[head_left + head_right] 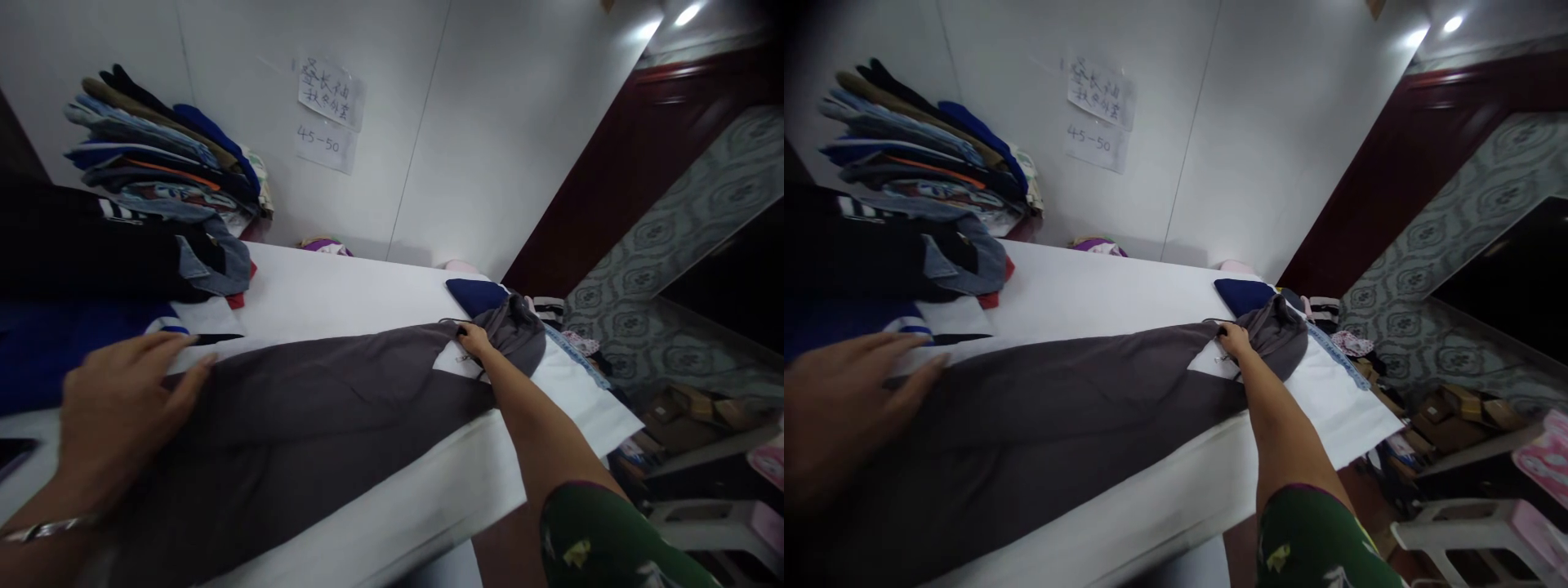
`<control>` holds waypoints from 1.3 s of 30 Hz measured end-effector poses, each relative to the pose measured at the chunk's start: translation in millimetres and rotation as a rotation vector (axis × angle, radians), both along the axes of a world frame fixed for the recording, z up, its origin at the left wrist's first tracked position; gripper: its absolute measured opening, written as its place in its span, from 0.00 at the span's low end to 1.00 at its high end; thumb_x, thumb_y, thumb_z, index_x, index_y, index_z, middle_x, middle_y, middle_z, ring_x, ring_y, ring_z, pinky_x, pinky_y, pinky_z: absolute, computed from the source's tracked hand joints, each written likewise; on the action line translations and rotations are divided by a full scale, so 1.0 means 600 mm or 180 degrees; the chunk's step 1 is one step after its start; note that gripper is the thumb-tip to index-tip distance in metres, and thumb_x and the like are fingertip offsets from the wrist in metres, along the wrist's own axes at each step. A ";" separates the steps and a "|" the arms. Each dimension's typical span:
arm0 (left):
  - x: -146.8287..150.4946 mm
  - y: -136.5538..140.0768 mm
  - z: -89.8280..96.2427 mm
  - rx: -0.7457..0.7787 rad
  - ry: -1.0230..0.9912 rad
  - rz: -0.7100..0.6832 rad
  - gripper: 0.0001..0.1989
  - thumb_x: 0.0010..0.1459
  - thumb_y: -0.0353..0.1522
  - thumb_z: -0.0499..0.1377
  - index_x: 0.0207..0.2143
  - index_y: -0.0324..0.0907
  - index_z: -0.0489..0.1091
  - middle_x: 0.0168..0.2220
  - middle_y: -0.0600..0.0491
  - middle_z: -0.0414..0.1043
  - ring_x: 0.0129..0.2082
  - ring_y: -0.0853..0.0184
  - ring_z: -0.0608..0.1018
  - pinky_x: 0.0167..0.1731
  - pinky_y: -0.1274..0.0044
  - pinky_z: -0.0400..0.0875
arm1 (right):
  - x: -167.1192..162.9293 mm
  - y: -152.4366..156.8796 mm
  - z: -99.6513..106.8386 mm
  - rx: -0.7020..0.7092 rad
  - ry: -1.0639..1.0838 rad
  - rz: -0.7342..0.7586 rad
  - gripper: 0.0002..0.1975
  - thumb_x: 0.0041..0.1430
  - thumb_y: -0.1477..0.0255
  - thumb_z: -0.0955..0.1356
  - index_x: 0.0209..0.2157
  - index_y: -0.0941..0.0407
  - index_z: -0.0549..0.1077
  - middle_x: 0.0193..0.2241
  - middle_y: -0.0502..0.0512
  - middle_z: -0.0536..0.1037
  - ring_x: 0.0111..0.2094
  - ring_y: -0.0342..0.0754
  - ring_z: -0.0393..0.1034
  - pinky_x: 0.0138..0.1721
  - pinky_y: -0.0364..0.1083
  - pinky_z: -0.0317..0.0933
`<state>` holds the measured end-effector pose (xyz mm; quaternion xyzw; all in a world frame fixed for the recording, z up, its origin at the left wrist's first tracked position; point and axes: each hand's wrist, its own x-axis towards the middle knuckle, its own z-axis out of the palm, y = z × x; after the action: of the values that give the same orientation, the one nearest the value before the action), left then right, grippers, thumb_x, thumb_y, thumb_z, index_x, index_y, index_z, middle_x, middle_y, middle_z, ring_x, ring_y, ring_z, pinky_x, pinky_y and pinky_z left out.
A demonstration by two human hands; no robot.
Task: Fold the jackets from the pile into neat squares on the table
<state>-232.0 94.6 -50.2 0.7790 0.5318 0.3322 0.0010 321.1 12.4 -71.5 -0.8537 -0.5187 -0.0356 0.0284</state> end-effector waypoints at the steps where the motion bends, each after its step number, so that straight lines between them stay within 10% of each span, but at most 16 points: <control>1: 0.006 0.001 -0.005 -0.0090 0.0179 -0.0254 0.31 0.56 0.49 0.44 0.50 0.37 0.69 0.53 0.41 0.68 0.56 0.49 0.66 0.55 0.60 0.58 | -0.001 -0.002 -0.001 0.0005 -0.0022 -0.0011 0.18 0.58 0.72 0.62 0.49 0.49 0.72 0.49 0.51 0.76 0.52 0.48 0.66 0.53 0.46 0.53; 9: 0.003 0.038 -0.060 -0.0547 0.0810 -0.0749 0.25 0.53 0.47 0.48 0.41 0.43 0.75 0.46 0.47 0.75 0.49 0.54 0.72 0.50 0.64 0.64 | -0.025 -0.001 -0.006 0.0156 -0.0128 -0.0376 0.17 0.58 0.75 0.60 0.45 0.53 0.75 0.48 0.58 0.76 0.54 0.54 0.62 0.58 0.58 0.42; 18: 0.004 0.035 -0.064 -0.0548 0.0704 -0.0754 0.23 0.53 0.46 0.49 0.42 0.43 0.75 0.48 0.47 0.74 0.50 0.54 0.71 0.51 0.64 0.62 | -0.080 -0.001 0.017 0.0457 0.0154 -0.0319 0.22 0.64 0.68 0.55 0.56 0.54 0.67 0.54 0.55 0.71 0.55 0.47 0.64 0.53 0.42 0.54; 34: 0.004 0.031 -0.049 -0.0793 0.0692 -0.0631 0.23 0.52 0.44 0.51 0.43 0.40 0.73 0.49 0.45 0.73 0.50 0.54 0.71 0.52 0.66 0.62 | -0.098 -0.015 -0.002 0.0419 0.0490 -0.0849 0.25 0.57 0.73 0.59 0.57 0.57 0.65 0.46 0.61 0.76 0.47 0.53 0.71 0.46 0.46 0.62; 39: 0.009 0.015 -0.036 -0.0784 0.0652 -0.0731 0.23 0.54 0.44 0.50 0.43 0.40 0.73 0.49 0.46 0.73 0.50 0.55 0.71 0.52 0.67 0.62 | -0.139 -0.019 0.016 0.0619 0.0284 -0.0500 0.27 0.59 0.69 0.60 0.61 0.59 0.59 0.61 0.65 0.61 0.59 0.56 0.57 0.56 0.50 0.55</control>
<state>-226.8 103.9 -71.7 0.8583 0.4733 0.1812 0.0801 238.0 1.0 -61.6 -0.8857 -0.4426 -0.0499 0.1312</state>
